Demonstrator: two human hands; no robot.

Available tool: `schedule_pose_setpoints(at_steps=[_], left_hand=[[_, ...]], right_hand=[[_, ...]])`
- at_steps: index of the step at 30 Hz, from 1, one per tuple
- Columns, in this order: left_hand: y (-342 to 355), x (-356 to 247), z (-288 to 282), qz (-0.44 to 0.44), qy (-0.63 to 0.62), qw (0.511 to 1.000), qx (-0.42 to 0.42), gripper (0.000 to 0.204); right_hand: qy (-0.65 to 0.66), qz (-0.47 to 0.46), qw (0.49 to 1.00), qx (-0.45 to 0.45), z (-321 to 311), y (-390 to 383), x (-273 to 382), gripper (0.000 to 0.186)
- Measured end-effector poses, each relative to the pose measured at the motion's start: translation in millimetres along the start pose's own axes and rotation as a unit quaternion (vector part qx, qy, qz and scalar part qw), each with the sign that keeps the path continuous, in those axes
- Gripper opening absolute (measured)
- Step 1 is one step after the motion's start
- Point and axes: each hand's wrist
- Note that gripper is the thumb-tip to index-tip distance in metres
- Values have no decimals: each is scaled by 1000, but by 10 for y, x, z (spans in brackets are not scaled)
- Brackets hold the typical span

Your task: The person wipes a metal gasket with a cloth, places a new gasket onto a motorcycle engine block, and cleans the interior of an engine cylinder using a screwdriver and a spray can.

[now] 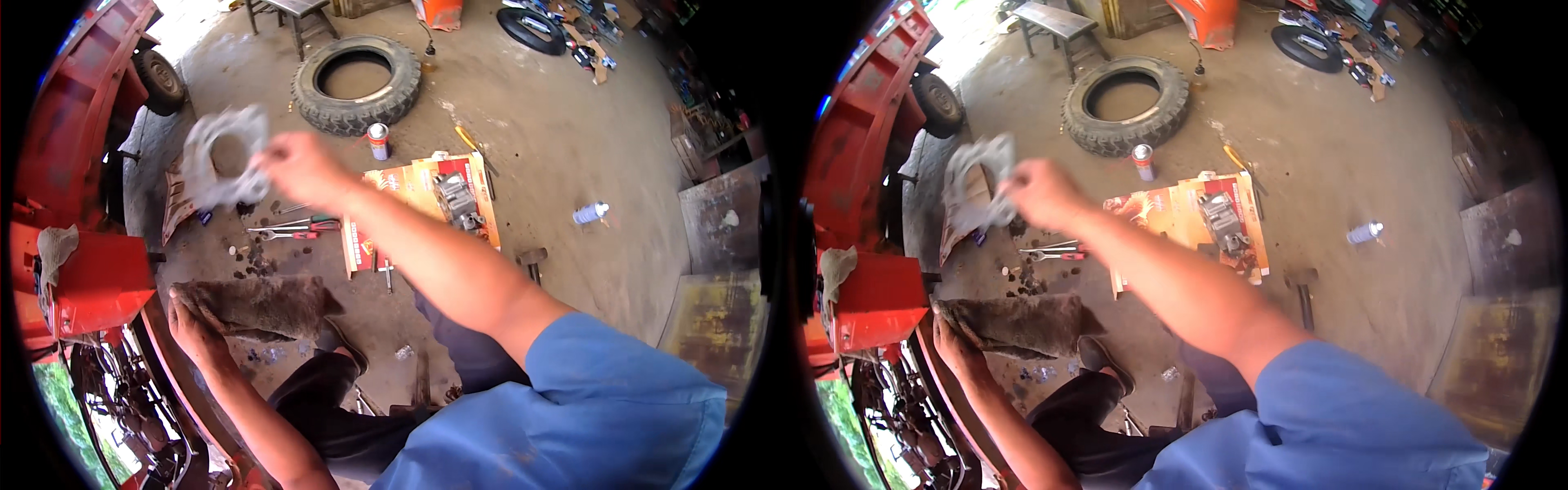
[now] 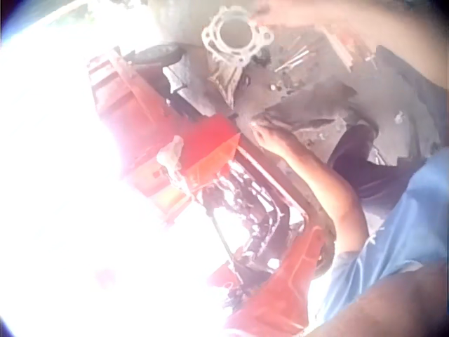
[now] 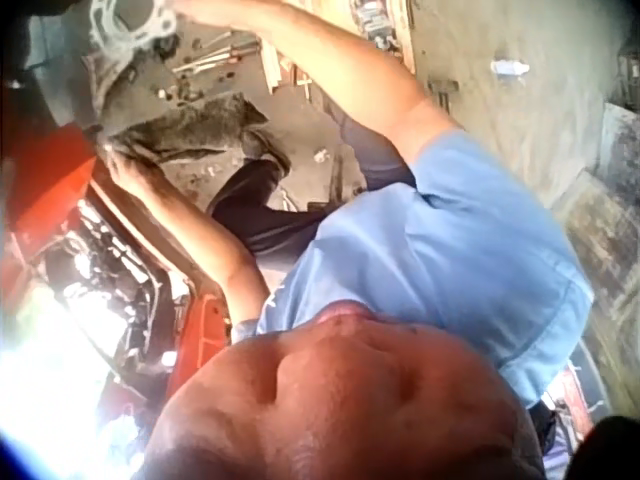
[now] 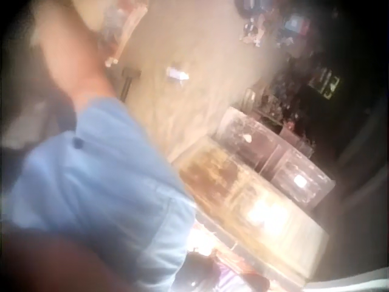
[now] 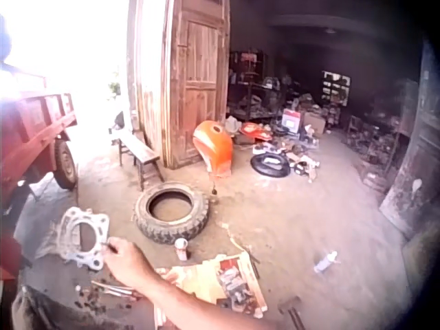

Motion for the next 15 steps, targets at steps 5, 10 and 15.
schedule_pose_setpoints(at_steps=[5, 10, 15], left_hand=[[11, 5, -18, -1, -54, 998, 45, 27], [73, 126, 232, 8, -56, 996, 71, 25], [46, 49, 471, -2, -38, 998, 53, 32]], right_hand=[[53, 84, 991, -94, -1293, 224, -618, 23], [146, 243, 926, -248, -2075, 301, -1782, 23], [105, 322, 893, -296, -2220, 690, -2306, 24]])
Point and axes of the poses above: each hand's wrist, its own y-axis towards the middle knuckle, its own z-axis out of the palm, x = y × z, and after that the axes turned 4 degrees about x, right-handed
